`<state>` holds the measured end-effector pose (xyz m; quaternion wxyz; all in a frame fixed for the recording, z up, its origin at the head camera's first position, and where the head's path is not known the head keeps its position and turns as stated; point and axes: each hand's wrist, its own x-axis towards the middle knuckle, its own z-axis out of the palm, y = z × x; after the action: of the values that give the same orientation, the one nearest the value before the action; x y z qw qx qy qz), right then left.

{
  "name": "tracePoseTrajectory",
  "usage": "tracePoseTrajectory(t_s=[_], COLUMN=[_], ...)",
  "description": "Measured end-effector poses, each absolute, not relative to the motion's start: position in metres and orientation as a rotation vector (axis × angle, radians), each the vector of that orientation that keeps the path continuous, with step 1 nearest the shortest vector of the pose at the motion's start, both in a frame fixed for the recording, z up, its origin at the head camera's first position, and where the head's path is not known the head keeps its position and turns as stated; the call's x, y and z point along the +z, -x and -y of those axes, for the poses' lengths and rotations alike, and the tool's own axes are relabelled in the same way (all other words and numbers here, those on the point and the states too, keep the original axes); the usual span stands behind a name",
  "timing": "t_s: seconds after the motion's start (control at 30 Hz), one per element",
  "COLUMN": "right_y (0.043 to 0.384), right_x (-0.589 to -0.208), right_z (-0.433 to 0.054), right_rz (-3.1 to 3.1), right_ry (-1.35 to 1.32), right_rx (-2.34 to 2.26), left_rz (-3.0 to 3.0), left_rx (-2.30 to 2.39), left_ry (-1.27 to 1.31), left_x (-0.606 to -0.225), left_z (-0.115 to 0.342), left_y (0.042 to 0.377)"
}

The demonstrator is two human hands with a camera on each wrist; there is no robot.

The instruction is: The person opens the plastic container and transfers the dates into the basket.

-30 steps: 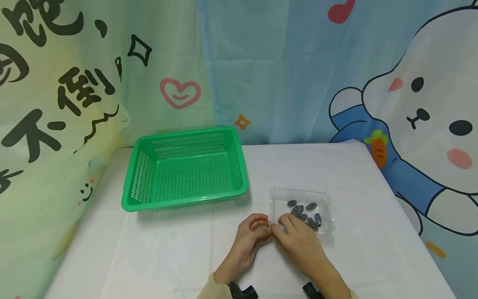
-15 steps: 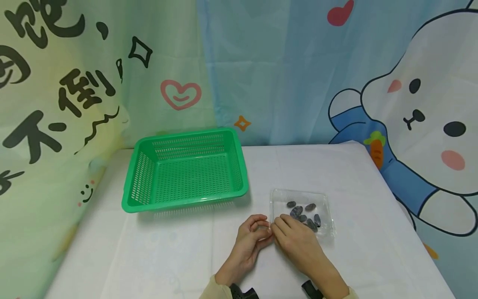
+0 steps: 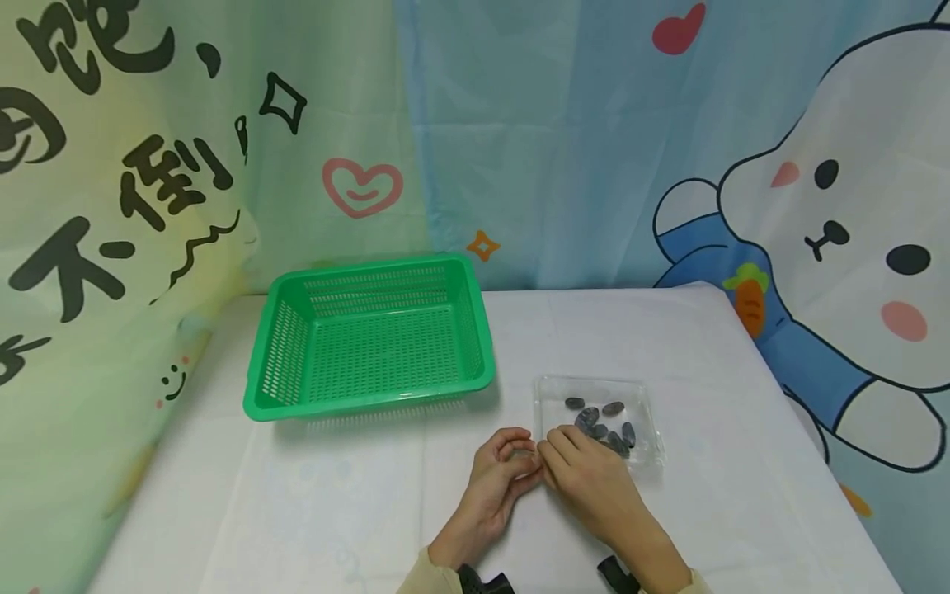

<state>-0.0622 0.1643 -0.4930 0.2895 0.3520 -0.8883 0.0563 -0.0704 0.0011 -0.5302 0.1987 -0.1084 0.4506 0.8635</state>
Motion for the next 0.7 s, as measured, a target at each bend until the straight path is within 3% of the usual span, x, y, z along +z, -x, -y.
tracePoseTrajectory(t_s=[0.47, 0.7], right_y=[0.056, 0.051], right_x=[-0.497, -0.502], right_z=[-0.169, -0.177], right_rz=[2.427, 2.413], right_ry=[-0.863, -0.716], right_rx=[0.309, 0.532], left_rz=[-1.369, -1.886], left_rx=[2.391, 2.205], left_ry=[0.275, 0.101], left_x=[-0.528, -0.519], left_z=[-0.002, -0.003], left_y=[0.070, 0.066])
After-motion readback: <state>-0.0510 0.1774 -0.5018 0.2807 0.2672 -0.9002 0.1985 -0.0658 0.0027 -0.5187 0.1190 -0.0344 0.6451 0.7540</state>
